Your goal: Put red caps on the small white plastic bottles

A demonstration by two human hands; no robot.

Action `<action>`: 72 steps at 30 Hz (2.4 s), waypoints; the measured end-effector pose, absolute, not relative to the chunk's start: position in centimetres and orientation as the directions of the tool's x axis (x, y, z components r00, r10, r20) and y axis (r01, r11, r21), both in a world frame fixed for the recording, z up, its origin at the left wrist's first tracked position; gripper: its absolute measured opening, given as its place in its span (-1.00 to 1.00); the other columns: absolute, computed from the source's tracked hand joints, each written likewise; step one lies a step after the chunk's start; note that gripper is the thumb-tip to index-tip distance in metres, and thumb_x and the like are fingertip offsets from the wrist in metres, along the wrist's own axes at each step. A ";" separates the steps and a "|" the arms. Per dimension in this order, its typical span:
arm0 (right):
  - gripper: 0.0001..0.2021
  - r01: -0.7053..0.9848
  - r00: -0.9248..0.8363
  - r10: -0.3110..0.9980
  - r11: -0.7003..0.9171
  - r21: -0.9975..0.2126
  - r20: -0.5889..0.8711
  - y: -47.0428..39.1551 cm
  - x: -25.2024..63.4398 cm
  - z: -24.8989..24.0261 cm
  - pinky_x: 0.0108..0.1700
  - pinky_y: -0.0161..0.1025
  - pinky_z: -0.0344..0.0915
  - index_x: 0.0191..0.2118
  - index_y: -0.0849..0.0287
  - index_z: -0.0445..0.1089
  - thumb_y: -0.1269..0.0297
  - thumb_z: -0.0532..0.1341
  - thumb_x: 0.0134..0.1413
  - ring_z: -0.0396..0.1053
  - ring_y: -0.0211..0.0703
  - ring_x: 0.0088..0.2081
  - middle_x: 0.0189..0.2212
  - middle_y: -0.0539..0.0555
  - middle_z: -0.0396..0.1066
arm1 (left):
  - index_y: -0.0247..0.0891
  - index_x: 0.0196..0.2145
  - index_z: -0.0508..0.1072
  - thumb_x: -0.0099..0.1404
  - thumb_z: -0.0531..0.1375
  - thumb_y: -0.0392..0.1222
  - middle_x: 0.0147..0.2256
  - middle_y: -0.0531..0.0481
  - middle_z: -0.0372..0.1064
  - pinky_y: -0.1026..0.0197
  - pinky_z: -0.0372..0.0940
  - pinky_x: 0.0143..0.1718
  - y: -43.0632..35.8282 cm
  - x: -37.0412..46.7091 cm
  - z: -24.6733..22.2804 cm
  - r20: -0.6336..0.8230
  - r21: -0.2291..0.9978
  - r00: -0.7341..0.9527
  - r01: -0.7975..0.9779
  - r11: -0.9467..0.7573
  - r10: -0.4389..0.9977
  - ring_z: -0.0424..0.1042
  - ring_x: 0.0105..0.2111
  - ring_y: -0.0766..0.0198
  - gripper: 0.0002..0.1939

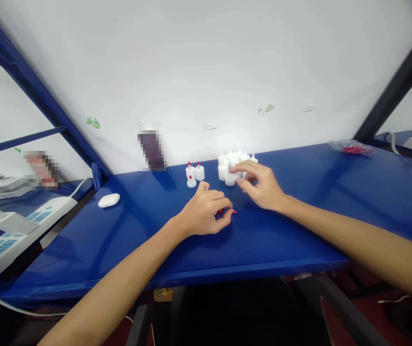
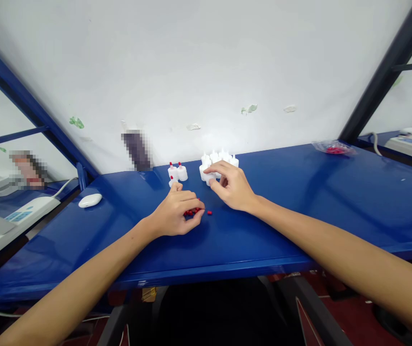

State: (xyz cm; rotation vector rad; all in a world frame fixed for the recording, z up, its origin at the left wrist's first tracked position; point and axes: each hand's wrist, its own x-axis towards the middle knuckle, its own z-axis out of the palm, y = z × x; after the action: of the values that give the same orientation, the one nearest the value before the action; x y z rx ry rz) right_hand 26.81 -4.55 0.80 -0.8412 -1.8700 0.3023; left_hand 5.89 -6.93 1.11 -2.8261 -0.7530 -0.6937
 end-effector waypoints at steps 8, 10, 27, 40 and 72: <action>-0.79 0.415 -0.279 0.658 0.739 -0.531 0.699 -4.4 26.8 0.6 -0.44 -0.25 0.33 -0.14 0.14 0.46 0.36 0.15 0.10 0.35 -0.29 -0.51 -0.12 0.11 0.46 | -0.24 -0.42 0.46 0.39 -0.03 -0.22 -0.60 0.00 0.35 0.10 0.14 -0.32 -6.9 6.2 0.9 0.411 -0.255 0.863 0.419 -0.871 0.295 0.25 -0.59 0.29 -0.68; -0.78 0.420 -0.285 0.655 0.742 -0.523 0.700 -4.4 26.8 0.5 -0.44 -0.25 0.33 -0.15 0.14 0.46 0.38 0.15 0.09 0.35 -0.28 -0.49 -0.13 0.11 0.46 | -0.26 -0.41 0.46 0.40 -0.02 -0.21 -0.59 0.00 0.35 0.12 0.14 -0.38 -7.0 6.3 0.7 0.397 -0.292 0.876 0.402 -0.868 0.272 0.28 -0.58 0.28 -0.68; -0.82 0.419 -0.360 0.605 0.785 -0.456 0.710 -4.3 26.6 0.3 -0.41 -0.31 0.29 -0.14 0.17 0.40 0.44 0.11 0.18 0.30 -0.35 -0.54 -0.27 0.04 0.48 | -0.27 -0.34 0.54 0.31 0.22 -0.15 -0.50 0.04 0.32 0.18 0.16 -0.31 -6.0 6.1 1.3 0.702 0.440 0.370 0.447 -0.779 0.609 0.28 -0.45 0.31 -0.84; -0.87 0.403 -0.466 0.233 0.915 -0.029 0.854 -5.5 25.5 0.1 -0.20 -0.12 0.36 -0.22 0.16 0.41 0.49 0.20 0.14 0.42 -0.13 -0.30 -0.36 0.07 0.46 | -0.33 -0.39 0.61 0.12 0.37 0.00 -0.68 0.16 0.08 0.28 -0.10 -0.55 -5.1 6.3 0.8 0.341 0.939 0.149 -0.094 -0.330 0.928 0.00 -0.61 0.45 -0.70; -0.56 0.444 -0.437 0.383 0.879 -0.175 0.814 -5.5 25.3 -0.1 -0.26 -0.26 0.46 0.14 0.19 0.32 0.45 0.16 0.11 0.49 -0.20 -0.33 -0.27 0.06 0.54 | -0.29 -0.34 0.48 0.22 0.28 0.04 -0.57 0.11 0.21 0.29 0.05 -0.50 -5.5 6.6 0.8 0.333 0.943 0.271 -0.073 -0.325 0.903 0.14 -0.56 0.40 -0.70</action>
State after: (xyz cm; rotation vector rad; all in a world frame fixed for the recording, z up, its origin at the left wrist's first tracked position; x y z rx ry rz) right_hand 25.34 -5.50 -0.12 -0.5982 -2.0747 -0.0796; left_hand 6.64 -5.50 0.75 -3.0058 -1.5417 -2.4002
